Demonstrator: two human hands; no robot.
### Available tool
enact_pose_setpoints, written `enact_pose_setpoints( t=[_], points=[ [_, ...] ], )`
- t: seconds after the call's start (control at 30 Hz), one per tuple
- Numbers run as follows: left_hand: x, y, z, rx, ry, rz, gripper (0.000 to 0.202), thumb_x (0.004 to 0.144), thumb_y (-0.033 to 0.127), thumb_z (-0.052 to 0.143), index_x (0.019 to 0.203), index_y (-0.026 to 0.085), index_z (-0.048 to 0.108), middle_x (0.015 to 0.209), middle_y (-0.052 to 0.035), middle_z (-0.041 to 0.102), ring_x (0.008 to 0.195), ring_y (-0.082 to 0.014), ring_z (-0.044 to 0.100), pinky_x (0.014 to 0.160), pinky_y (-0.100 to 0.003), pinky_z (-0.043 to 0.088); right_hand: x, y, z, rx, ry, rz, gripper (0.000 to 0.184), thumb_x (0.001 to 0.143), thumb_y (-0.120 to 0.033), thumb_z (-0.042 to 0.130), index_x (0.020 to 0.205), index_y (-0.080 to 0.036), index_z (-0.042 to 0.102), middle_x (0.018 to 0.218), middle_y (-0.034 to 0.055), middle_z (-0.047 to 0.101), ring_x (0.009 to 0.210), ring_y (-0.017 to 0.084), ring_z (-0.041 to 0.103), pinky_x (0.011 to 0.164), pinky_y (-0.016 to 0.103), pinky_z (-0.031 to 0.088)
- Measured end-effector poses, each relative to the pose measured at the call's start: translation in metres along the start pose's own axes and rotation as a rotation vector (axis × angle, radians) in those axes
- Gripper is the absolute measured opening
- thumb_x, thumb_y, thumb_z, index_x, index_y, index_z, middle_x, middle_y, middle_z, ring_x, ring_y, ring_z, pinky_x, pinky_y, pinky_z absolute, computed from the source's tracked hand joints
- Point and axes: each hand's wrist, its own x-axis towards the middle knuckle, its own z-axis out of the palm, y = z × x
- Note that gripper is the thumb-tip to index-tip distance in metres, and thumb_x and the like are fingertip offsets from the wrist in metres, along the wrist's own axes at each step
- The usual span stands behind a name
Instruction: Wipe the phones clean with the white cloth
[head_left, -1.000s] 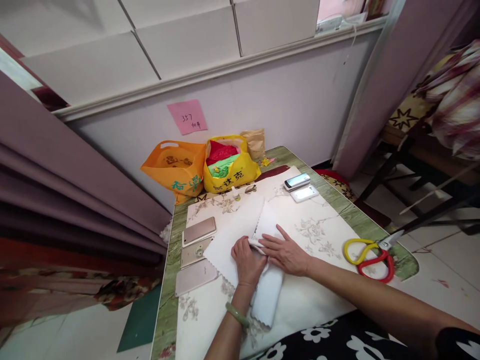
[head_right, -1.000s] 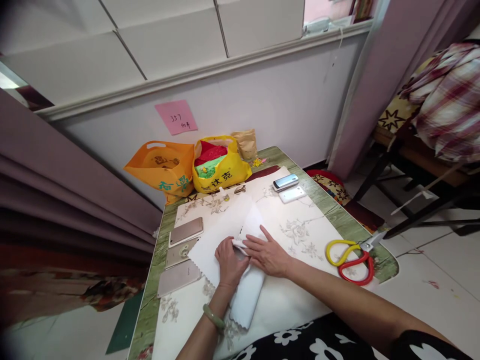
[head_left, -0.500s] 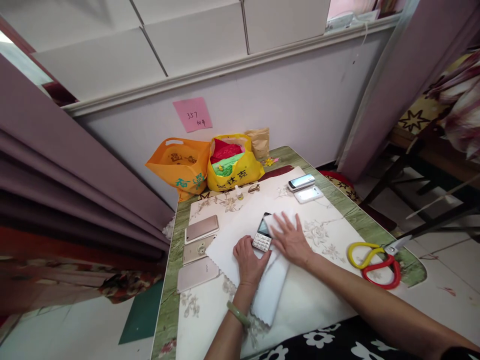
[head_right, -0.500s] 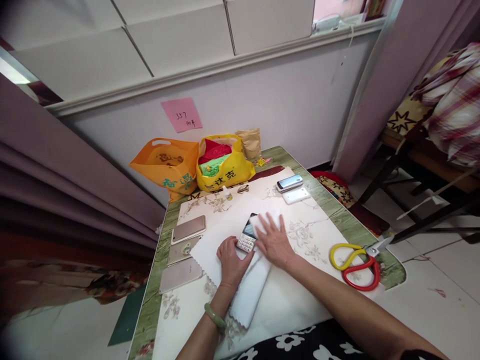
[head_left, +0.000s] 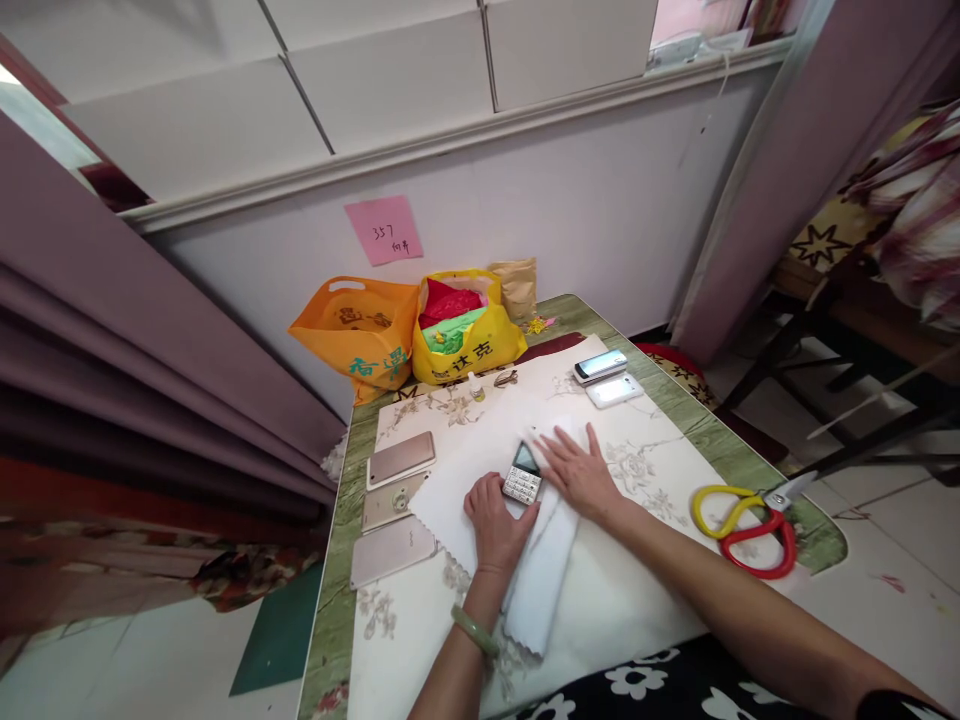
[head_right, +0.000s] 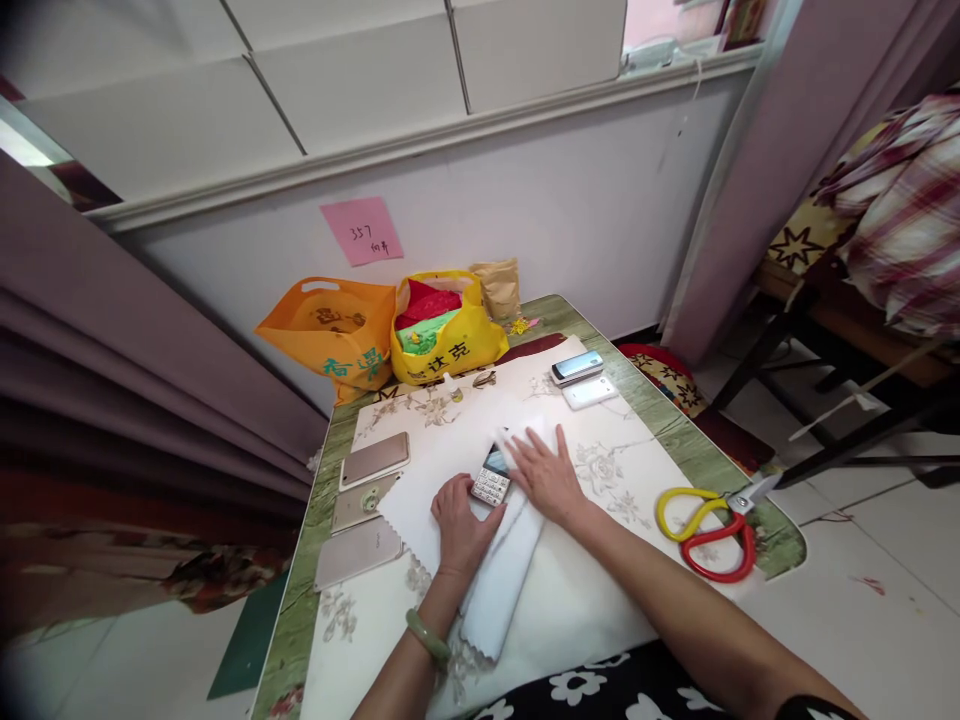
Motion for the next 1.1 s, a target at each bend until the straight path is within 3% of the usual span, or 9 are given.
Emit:
enact_pose_setpoints(
  t=[0.07,0.2,0.33,0.37,0.5,0.7,0.9,1.03,1.1],
  points=[
    [0.0,0.0,0.0,-0.002,-0.007,-0.008,0.042,0.071,0.038,0.068,0.105,0.02,0.049,0.112,-0.01,0.057,0.111,-0.0292,0.052,0.098,-0.046,0.034,0.001,-0.002,0.003,-0.018,0.015,0.034,0.05,0.099,-0.045,0.037,0.146,-0.026,0.038,0.147,0.0083,0.045,0.141,0.03,0.029,0.113,0.064,-0.005],
    [0.0,0.001,-0.001,0.012,-0.026,-0.012,0.044,0.072,0.037,0.067,0.108,0.018,0.049,0.114,-0.0124,0.056,0.112,-0.0306,0.05,0.098,-0.048,0.034,0.006,0.0,0.005,0.062,-0.124,-0.37,0.053,0.098,-0.053,0.037,0.147,-0.033,0.035,0.148,0.0026,0.044,0.14,0.023,0.034,0.117,0.056,-0.001],
    [0.001,0.003,-0.001,-0.003,-0.023,-0.022,0.042,0.072,0.038,0.066,0.106,0.02,0.048,0.113,-0.0099,0.056,0.111,-0.0296,0.051,0.099,-0.047,0.033,0.016,0.005,0.004,-0.038,-0.006,0.02,0.049,0.1,-0.045,0.034,0.147,-0.028,0.037,0.146,0.0077,0.046,0.139,0.029,0.034,0.112,0.065,-0.006],
    [0.001,0.003,-0.001,-0.003,-0.02,-0.023,0.042,0.072,0.037,0.066,0.106,0.02,0.048,0.112,-0.0096,0.056,0.111,-0.0294,0.051,0.099,-0.047,0.034,0.016,0.004,0.004,-0.039,-0.009,0.025,0.05,0.1,-0.046,0.035,0.146,-0.027,0.038,0.146,0.0091,0.046,0.139,0.03,0.033,0.112,0.065,-0.007],
    [0.0,0.002,-0.001,0.018,-0.002,0.002,0.042,0.071,0.035,0.066,0.106,0.018,0.049,0.11,-0.0108,0.056,0.11,-0.0295,0.051,0.098,-0.046,0.035,0.013,-0.002,0.005,0.06,-0.13,-0.308,0.051,0.098,-0.051,0.035,0.146,-0.033,0.036,0.147,0.0025,0.045,0.14,0.024,0.034,0.116,0.058,-0.007],
    [0.0,0.001,-0.001,-0.039,0.003,-0.029,0.048,0.072,0.036,0.066,0.112,0.019,0.046,0.114,-0.0102,0.056,0.113,-0.0292,0.05,0.099,-0.048,0.035,0.022,0.003,0.006,-0.071,0.046,0.201,0.049,0.1,-0.042,0.031,0.145,-0.024,0.04,0.143,0.01,0.05,0.138,0.03,0.035,0.112,0.065,-0.008],
    [-0.001,-0.005,-0.001,-0.171,0.02,-0.066,0.051,0.075,0.025,0.062,0.122,0.021,0.042,0.113,-0.0093,0.059,0.106,-0.0282,0.055,0.099,-0.05,0.037,0.006,0.02,0.011,-0.028,0.154,0.234,0.041,0.098,-0.034,0.037,0.135,-0.025,0.052,0.133,0.0081,0.059,0.133,0.027,0.044,0.114,0.06,-0.002],
    [-0.005,-0.004,-0.001,-0.299,0.001,-0.07,0.039,0.084,0.018,0.049,0.122,0.024,0.044,0.106,-0.0071,0.061,0.095,-0.0228,0.059,0.09,-0.042,0.046,0.004,0.037,0.005,0.063,0.305,0.368,0.033,0.099,-0.032,0.036,0.108,-0.024,0.066,0.114,0.0063,0.07,0.121,0.023,0.056,0.114,0.056,0.008],
    [-0.007,-0.003,0.0,-0.34,-0.015,-0.066,0.032,0.086,0.016,0.044,0.118,0.023,0.046,0.103,-0.007,0.062,0.093,-0.0211,0.061,0.086,-0.039,0.048,0.006,0.036,0.0,0.091,0.379,0.381,0.033,0.099,-0.033,0.035,0.106,-0.023,0.066,0.113,0.0065,0.07,0.121,0.023,0.056,0.114,0.055,0.01]
  ],
)
